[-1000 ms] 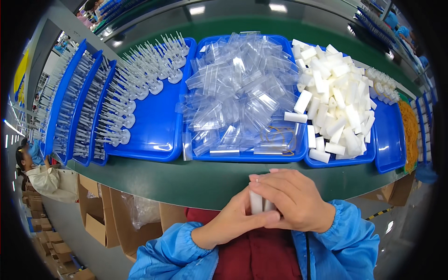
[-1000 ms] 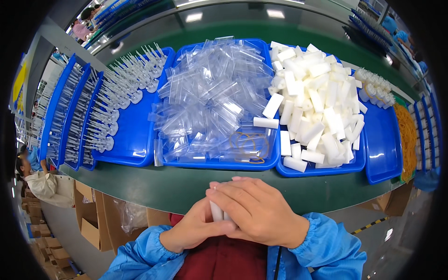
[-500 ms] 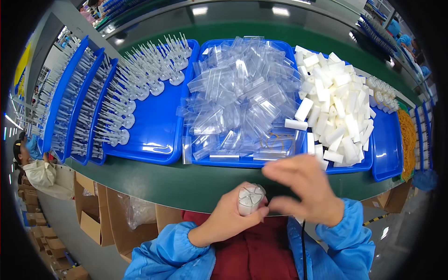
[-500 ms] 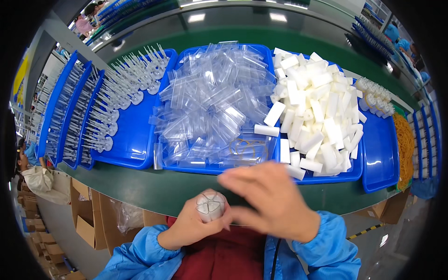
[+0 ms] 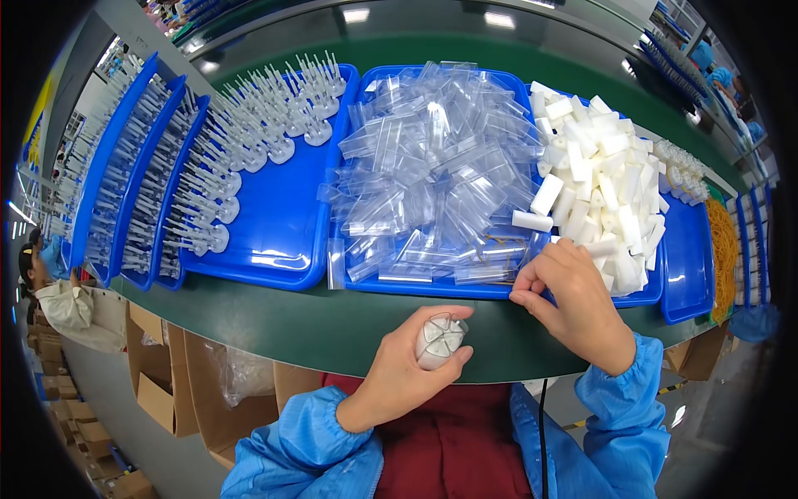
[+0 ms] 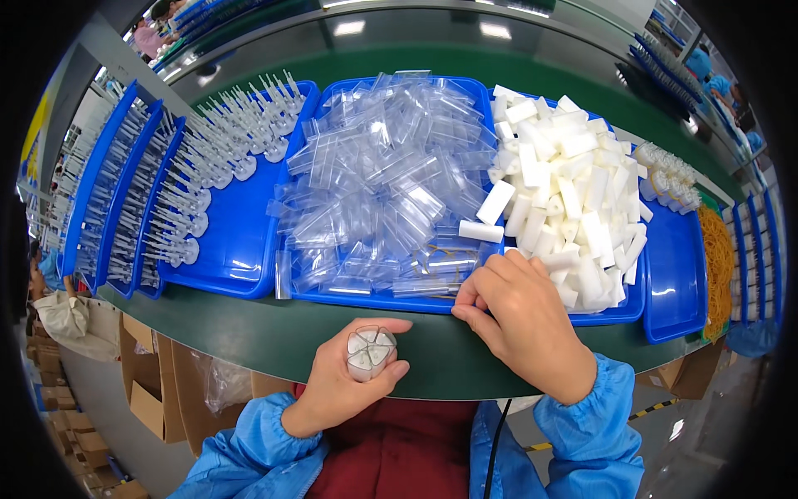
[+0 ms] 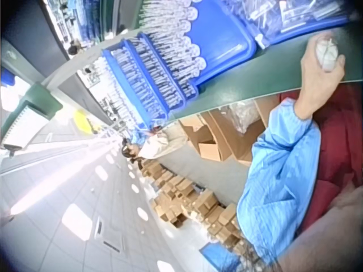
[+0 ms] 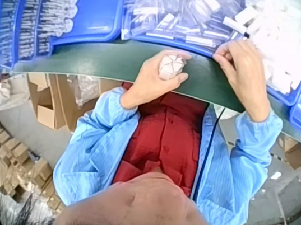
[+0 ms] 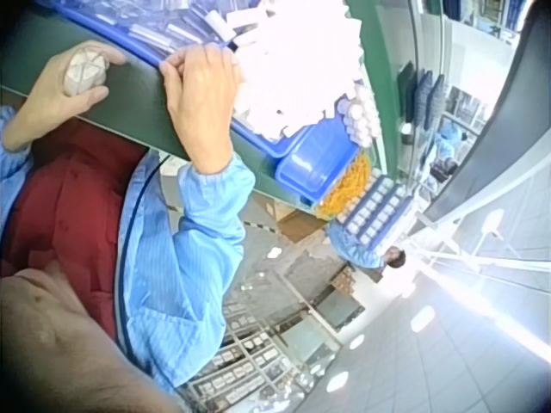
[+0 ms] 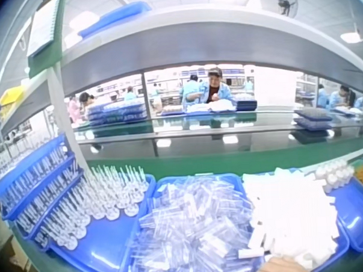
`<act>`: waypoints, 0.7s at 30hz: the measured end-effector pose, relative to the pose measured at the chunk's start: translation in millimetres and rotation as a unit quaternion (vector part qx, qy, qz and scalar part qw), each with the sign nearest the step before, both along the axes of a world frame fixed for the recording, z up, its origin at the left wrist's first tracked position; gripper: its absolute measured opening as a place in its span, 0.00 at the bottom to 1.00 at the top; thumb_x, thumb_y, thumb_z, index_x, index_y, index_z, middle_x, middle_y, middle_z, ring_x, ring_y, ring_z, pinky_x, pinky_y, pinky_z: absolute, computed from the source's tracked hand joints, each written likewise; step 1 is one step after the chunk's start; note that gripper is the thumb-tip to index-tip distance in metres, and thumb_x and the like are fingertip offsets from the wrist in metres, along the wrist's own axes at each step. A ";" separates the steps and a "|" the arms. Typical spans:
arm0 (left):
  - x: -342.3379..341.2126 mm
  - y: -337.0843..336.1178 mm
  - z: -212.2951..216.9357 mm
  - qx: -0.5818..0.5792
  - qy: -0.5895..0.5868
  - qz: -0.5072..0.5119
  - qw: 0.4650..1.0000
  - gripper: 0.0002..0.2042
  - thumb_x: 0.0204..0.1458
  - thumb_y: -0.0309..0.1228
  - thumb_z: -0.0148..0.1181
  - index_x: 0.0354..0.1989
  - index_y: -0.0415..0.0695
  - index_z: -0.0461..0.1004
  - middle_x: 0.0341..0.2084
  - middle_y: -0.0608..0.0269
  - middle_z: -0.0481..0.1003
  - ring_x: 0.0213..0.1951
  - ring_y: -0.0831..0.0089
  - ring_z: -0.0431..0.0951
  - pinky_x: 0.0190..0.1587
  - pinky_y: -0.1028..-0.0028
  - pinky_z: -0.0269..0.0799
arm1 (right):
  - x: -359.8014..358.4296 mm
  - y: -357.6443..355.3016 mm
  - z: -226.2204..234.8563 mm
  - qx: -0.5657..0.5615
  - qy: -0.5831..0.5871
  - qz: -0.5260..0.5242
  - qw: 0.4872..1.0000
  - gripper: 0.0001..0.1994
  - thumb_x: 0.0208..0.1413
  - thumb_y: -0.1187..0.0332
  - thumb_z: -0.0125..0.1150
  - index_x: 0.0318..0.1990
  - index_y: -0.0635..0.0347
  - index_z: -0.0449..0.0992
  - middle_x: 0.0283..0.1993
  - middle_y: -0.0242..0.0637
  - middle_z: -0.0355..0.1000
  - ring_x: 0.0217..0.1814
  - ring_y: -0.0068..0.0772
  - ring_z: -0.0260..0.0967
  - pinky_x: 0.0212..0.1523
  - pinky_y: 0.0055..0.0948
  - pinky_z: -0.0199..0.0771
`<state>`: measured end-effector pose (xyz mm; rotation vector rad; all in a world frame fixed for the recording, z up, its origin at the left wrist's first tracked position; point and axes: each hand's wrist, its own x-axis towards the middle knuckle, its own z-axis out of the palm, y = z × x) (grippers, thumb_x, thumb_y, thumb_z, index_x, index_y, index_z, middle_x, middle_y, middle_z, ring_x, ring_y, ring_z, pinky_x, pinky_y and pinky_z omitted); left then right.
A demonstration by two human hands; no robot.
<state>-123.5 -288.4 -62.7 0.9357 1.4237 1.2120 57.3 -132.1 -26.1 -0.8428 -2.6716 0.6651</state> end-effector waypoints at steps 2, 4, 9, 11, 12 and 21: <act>-1.4 1.7 0.5 -0.005 -0.002 -0.013 1.000 0.18 0.52 0.23 0.69 0.51 0.41 0.76 0.30 0.72 0.74 0.32 0.87 0.71 0.37 0.82 0.69 | -1.3 -0.9 -0.2 0.016 0.003 -0.008 1.000 0.08 0.48 0.71 0.70 0.30 0.58 0.74 0.32 0.34 0.66 0.39 0.38 0.64 0.42 0.37 0.60; -1.4 2.7 0.9 -0.006 -0.002 -0.019 1.000 0.16 0.52 0.23 0.69 0.49 0.41 0.76 0.31 0.71 0.75 0.33 0.86 0.72 0.37 0.82 0.70 | -3.9 -4.3 3.5 0.070 0.015 -0.028 0.997 0.07 0.49 0.71 0.70 0.30 0.59 0.75 0.34 0.35 0.66 0.41 0.38 0.64 0.43 0.37 0.60; 1.0 2.9 -4.6 -0.002 0.006 -0.014 1.000 0.11 0.52 0.25 0.70 0.42 0.41 0.76 0.32 0.70 0.77 0.35 0.85 0.75 0.39 0.81 0.72 | -1.6 -1.4 5.5 0.101 -0.028 0.036 0.994 0.05 0.51 0.71 0.68 0.32 0.58 0.78 0.36 0.36 0.67 0.42 0.40 0.64 0.44 0.36 0.61; 1.7 3.5 -4.0 -0.007 0.007 -0.018 1.000 0.10 0.52 0.25 0.70 0.40 0.41 0.75 0.32 0.69 0.77 0.35 0.85 0.75 0.40 0.81 0.72 | -0.4 6.1 5.8 0.074 -0.028 0.058 0.995 0.05 0.51 0.71 0.68 0.33 0.58 0.78 0.37 0.36 0.68 0.43 0.40 0.64 0.44 0.37 0.61; 1.5 3.7 -3.9 -0.010 0.007 -0.018 1.000 0.10 0.52 0.25 0.70 0.40 0.41 0.75 0.32 0.69 0.77 0.35 0.85 0.75 0.40 0.81 0.73 | -0.5 11.3 6.3 0.051 -0.024 0.063 0.996 0.05 0.51 0.71 0.68 0.33 0.58 0.78 0.37 0.36 0.68 0.43 0.40 0.64 0.44 0.37 0.61; -0.2 2.8 -5.8 -0.018 -0.018 -0.001 1.000 0.12 0.52 0.28 0.70 0.41 0.38 0.75 0.34 0.61 0.79 0.37 0.80 0.77 0.41 0.75 0.75 | -0.6 19.2 22.1 -0.190 0.124 -0.057 0.972 0.04 0.62 0.72 0.59 0.36 0.62 0.75 0.35 0.36 0.72 0.39 0.31 0.69 0.43 0.29 0.67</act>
